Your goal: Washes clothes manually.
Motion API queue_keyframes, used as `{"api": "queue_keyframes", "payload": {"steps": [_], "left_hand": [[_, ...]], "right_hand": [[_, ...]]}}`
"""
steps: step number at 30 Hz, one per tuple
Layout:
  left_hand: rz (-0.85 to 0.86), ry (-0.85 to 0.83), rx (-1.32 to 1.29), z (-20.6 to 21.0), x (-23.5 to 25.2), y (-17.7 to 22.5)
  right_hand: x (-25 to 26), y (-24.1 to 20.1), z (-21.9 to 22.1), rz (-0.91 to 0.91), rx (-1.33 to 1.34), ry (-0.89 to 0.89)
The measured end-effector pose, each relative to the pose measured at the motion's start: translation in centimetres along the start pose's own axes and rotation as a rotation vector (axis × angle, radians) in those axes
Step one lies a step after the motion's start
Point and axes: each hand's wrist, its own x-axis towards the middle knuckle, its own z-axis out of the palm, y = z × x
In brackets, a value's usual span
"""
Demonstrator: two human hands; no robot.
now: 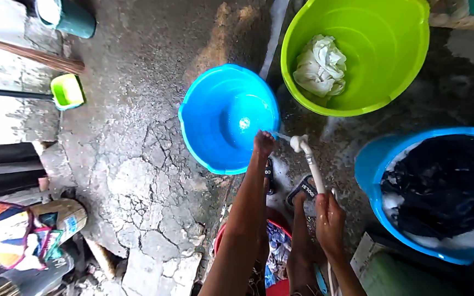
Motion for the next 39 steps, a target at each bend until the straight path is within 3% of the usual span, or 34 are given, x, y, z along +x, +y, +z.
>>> {"api": "queue_keyframes", "payload": {"steps": [5, 8, 12, 20, 24, 28, 31, 35, 39], "left_hand": [[0.091, -0.143, 0.602, -0.5, 1.4, -1.1], [-0.08, -0.052, 0.47, 0.1, 0.4, -0.7], [-0.136, -0.01, 0.311, -0.8, 1.5, 0.6], [0.099, -0.044, 0.691, 0.0, 3.5, 11.7], [0.186, -0.184, 0.809, -0.6, 4.6, 15.6], [0.191, -0.18, 0.618, -1.1, 5.2, 18.8], [0.214, -0.221, 0.322, -3.9, 5.5, 21.5], [0.263, -0.08, 0.356, -11.5, 4.7, 25.0], [0.257, 0.342, 0.293, -20.0, 4.3, 19.5]], "right_hand": [[-1.8, -0.2, 2.3, 0.074, -0.135, -0.026], [-3.3, -1.0, 3.0, 0.175, -0.169, -0.104], [-0.3, -4.0, 4.4, 0.088, -0.161, 0.004], [9.8, -9.8, 11.9, 0.069, 0.079, 0.068], [9.9, -12.0, 14.8, 0.054, 0.203, 0.048], [8.5, -13.2, 16.9, -0.039, 0.099, -0.11], [6.3, -13.8, 17.8, -0.031, -0.072, -0.369], [3.8, -15.4, 18.0, 0.134, -0.231, -0.647], [1.9, -15.1, 16.5, 0.153, -0.307, -0.675]]}}
